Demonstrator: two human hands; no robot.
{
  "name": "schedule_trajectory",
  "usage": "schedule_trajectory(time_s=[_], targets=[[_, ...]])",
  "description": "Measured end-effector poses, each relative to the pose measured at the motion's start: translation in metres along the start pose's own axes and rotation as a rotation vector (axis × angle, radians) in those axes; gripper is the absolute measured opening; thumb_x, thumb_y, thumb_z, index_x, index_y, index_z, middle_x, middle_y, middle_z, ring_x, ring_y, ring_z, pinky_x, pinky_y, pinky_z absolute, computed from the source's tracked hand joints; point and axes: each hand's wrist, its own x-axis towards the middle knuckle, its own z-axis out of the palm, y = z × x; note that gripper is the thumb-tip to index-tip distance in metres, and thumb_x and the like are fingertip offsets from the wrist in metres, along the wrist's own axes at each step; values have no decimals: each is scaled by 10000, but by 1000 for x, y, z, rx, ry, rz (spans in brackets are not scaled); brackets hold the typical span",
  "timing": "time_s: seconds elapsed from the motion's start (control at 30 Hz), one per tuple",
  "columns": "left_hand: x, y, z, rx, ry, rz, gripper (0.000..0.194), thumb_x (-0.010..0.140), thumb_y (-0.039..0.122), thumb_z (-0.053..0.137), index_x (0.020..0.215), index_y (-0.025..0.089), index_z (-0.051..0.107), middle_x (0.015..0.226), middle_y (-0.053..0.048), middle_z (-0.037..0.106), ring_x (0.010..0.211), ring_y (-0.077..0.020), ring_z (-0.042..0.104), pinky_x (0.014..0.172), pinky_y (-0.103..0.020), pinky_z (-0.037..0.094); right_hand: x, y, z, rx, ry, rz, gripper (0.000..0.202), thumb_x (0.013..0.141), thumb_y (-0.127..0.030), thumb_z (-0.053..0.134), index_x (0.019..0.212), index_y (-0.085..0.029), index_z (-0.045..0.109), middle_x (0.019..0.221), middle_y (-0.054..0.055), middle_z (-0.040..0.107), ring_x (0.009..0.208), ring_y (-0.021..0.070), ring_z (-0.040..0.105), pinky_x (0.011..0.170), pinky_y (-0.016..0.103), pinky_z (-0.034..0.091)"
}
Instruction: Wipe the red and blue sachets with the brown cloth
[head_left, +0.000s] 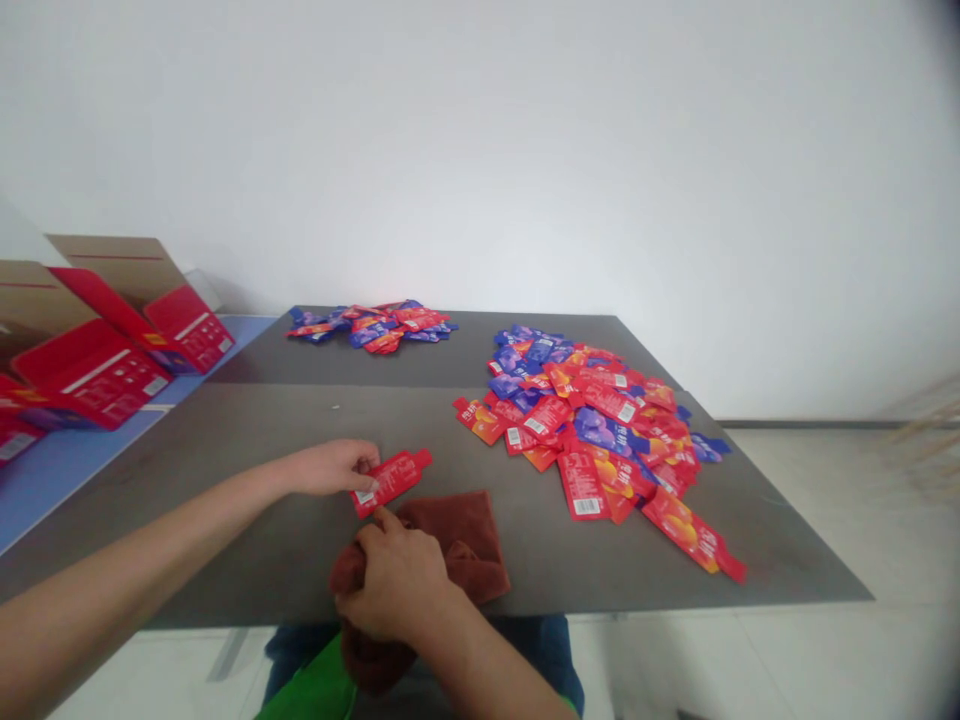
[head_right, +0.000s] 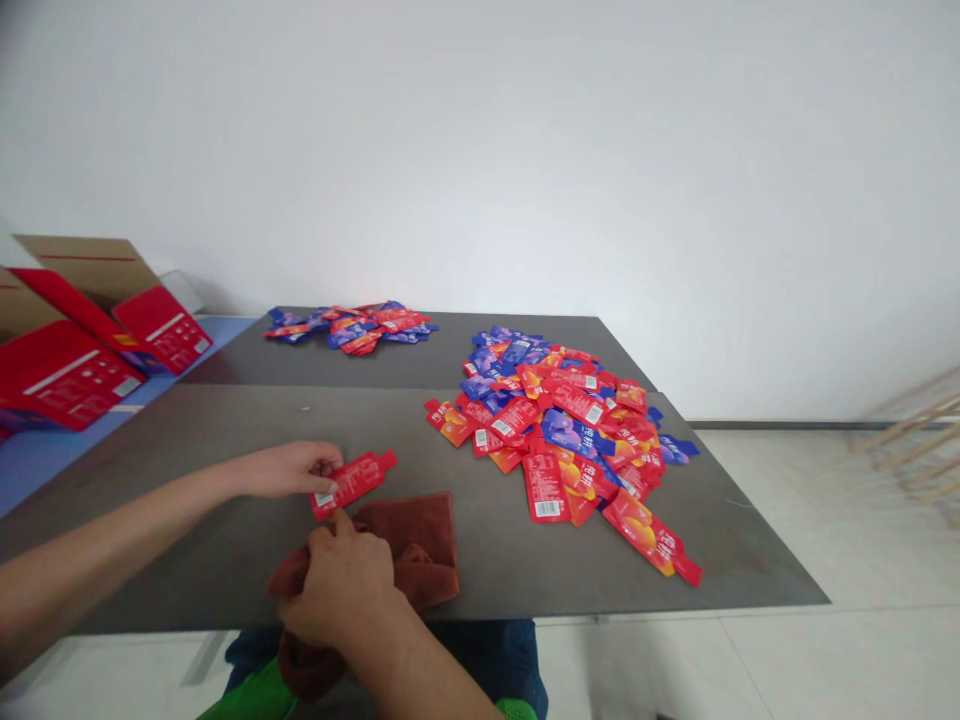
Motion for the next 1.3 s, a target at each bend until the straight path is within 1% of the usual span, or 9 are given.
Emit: schedule_trajectory(time_s=[0.3, 0.47, 0.6, 0.73, 0.83, 0.93, 1.07, 1.17, 1.3], targets=[[-11, -13, 25, -415, 77, 6, 401, 811, 561, 606, 951, 186, 607, 925, -30, 710, 866, -220, 650, 766, -297, 495, -1, 1, 2, 41, 12, 50, 478, 785, -539, 600, 1155, -236, 593, 1416, 89, 538, 1006, 326, 684, 808, 497, 584], [-23, -3, 41, -290, 136, -7, 358, 839, 542, 600, 895, 191, 637, 863, -7, 705, 849, -223, 640, 734, -280, 460, -2, -1, -1, 54, 2, 88, 441, 835, -479, 558, 1200, -232, 578, 1460, 106, 503, 1018, 325, 687, 829, 500, 571], [-25, 5, 49, -172, 222, 13, 300, 843, 483, 619, 896, 191, 663, 847, -9, 686, 819, -216, 625, 714, -278, 428, 0, -3, 3, 71, 7, 117, 586, 795, -492, 618, 1317, -235, 536, 1469, 120, 491, 1021, 340, 683, 846, 519, 560], [-23, 4, 59, -84, 348, 49, 309, 875, 477, 590, 787, 185, 640, 810, -22, 655, 793, -206, 607, 720, -285, 407, -7, 0, 5, 131, 66, 141, 504, 770, -458, 686, 1227, -266, 595, 1318, 87, 588, 981, 314, 681, 829, 481, 555], [-22, 4, 67, -71, 447, 47, 354, 900, 506, 564, 755, 191, 633, 793, -23, 649, 802, -206, 599, 746, -293, 407, -18, 10, -6, 229, 149, 165, 344, 771, -385, 720, 1091, -288, 637, 1098, 32, 643, 958, 261, 673, 859, 414, 540], [-22, 5, 73, -104, 487, 57, 398, 919, 530, 532, 731, 196, 636, 762, -21, 644, 781, -200, 592, 758, -299, 415, -25, 20, -24, 239, 338, 191, 297, 805, -287, 689, 1097, -300, 633, 1091, 20, 634, 997, 230, 651, 914, 369, 518], [-20, -2, 77, -120, 490, 61, 346, 912, 437, 512, 706, 196, 651, 741, -32, 662, 756, -205, 600, 747, -311, 424, -12, 18, -34, 122, 519, -35, 399, 824, -251, 645, 1220, -284, 609, 1358, 64, 516, 1150, 214, 586, 987, 320, 486], [-16, -12, 81, -104, 490, 87, 243, 859, 353, 532, 758, 200, 693, 801, -58, 708, 797, -228, 624, 786, -332, 440, 12, 17, -26, 20, 438, -232, 364, 799, -272, 669, 1161, -259, 634, 1347, 65, 512, 1161, 201, 564, 988, 281, 474], [-15, -14, 80, -95, 506, 104, 299, 919, 362, 461, 784, 199, 672, 809, -57, 696, 811, -223, 626, 810, -333, 450, 46, 35, -25, -173, 314, -183, 198, 883, -355, 633, 1065, -279, 640, 1154, 27, 602, 1055, 199, 588, 875, 291, 494]])
